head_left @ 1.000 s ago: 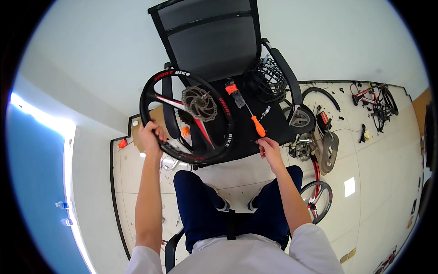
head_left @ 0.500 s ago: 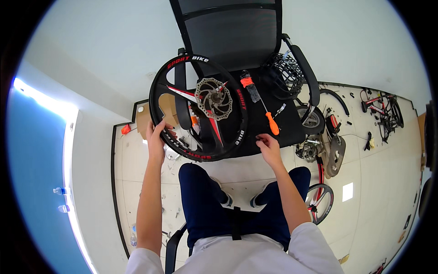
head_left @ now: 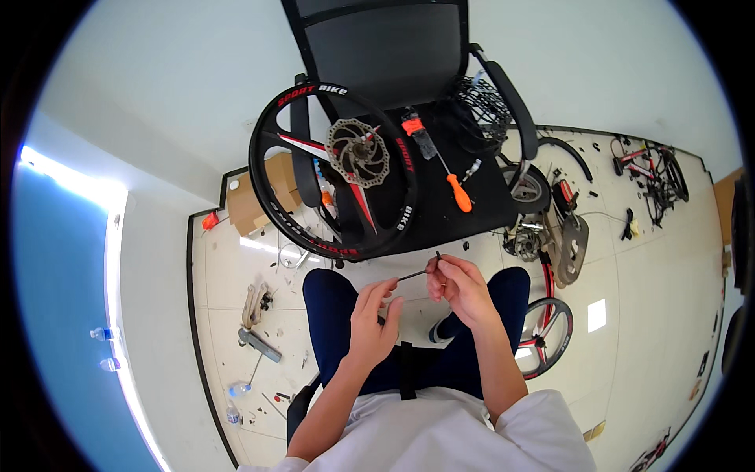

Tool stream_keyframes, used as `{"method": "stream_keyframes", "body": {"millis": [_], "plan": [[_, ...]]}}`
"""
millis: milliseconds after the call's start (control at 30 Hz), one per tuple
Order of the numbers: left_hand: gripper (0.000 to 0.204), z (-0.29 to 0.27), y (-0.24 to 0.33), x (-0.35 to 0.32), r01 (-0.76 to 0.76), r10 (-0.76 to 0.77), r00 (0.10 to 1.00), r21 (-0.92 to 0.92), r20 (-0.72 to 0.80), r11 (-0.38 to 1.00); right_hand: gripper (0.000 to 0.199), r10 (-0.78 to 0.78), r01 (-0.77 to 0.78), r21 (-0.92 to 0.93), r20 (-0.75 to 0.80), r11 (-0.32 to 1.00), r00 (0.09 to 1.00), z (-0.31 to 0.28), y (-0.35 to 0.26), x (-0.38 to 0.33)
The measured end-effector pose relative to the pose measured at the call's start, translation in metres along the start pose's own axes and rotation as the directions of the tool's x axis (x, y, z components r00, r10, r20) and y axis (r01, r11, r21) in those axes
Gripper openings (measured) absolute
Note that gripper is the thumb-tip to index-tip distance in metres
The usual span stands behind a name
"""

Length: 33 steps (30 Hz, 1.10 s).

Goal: The person sits on an office chair and assembles bicycle wheels by attaching tires to rims and securing brake discs. They handle multiple wheel components, including rims, tires, and brake rotors, using their hands to fit and tighten the parts.

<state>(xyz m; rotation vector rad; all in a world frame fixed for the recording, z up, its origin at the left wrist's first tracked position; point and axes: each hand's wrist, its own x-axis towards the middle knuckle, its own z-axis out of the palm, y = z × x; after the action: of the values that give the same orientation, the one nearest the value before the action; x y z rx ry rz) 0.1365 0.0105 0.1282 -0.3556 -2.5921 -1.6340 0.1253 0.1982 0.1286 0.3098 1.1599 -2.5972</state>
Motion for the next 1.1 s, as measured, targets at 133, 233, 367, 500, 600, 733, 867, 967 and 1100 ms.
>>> {"method": "stream_keyframes", "body": {"millis": [133, 233, 367, 500, 600, 733, 867, 967, 1100], "plan": [[0.021, 0.001, 0.014, -0.001, -0.093, 0.088, 0.995, 0.139, 0.043, 0.986, 0.021, -0.007, 0.004, 0.065, 0.057, 0.998, 0.998, 0.000, -0.009, -0.021], [0.015, 0.002, 0.020, -0.003, -0.143, 0.134, 0.989, 0.159, 0.068, 0.977, 0.024, -0.038, 0.033, 0.064, 0.074, 0.997, 0.997, -0.009, -0.012, -0.035], [0.010, 0.012, 0.023, -0.016, -0.205, 0.197, 0.978, 0.162, 0.063, 0.965, 0.026, -0.089, 0.088, -0.050, -0.014, 0.995, 0.996, -0.016, -0.006, -0.049], [0.003, 0.023, 0.030, -0.034, -0.138, 0.126, 0.989, 0.162, 0.078, 0.977, 0.030, -0.184, 0.163, -0.203, -0.089, 0.966, 0.979, -0.023, 0.021, -0.052], [0.007, 0.045, 0.026, -0.051, -0.109, 0.095, 0.989, 0.113, 0.115, 0.988, 0.029, -0.332, 0.303, -0.160, -0.202, 0.939, 0.921, -0.026, 0.041, -0.060], [0.008, 0.068, 0.032, -0.062, -0.177, 0.150, 0.961, 0.099, 0.233, 0.979, 0.030, -0.357, 0.352, -0.061, -0.212, 0.934, 0.910, -0.040, 0.033, -0.078], [0.013, 0.090, 0.034, -0.066, -0.101, 0.084, 0.944, 0.036, 0.320, 0.994, 0.028, -0.283, 0.358, 0.159, -0.364, 0.920, 0.887, -0.076, -0.002, -0.102], [0.018, 0.100, 0.020, -0.062, -0.009, -0.015, 0.921, 0.060, 0.389, 0.998, 0.026, -0.278, 0.443, 0.221, -0.521, 0.869, 0.807, -0.123, -0.018, -0.116], [0.018, 0.121, 0.016, -0.050, 0.093, -0.126, 0.879, 0.093, 0.459, 0.991, 0.025, -0.246, 0.504, 0.192, -0.695, 0.842, 0.676, -0.186, -0.032, -0.153]]}}
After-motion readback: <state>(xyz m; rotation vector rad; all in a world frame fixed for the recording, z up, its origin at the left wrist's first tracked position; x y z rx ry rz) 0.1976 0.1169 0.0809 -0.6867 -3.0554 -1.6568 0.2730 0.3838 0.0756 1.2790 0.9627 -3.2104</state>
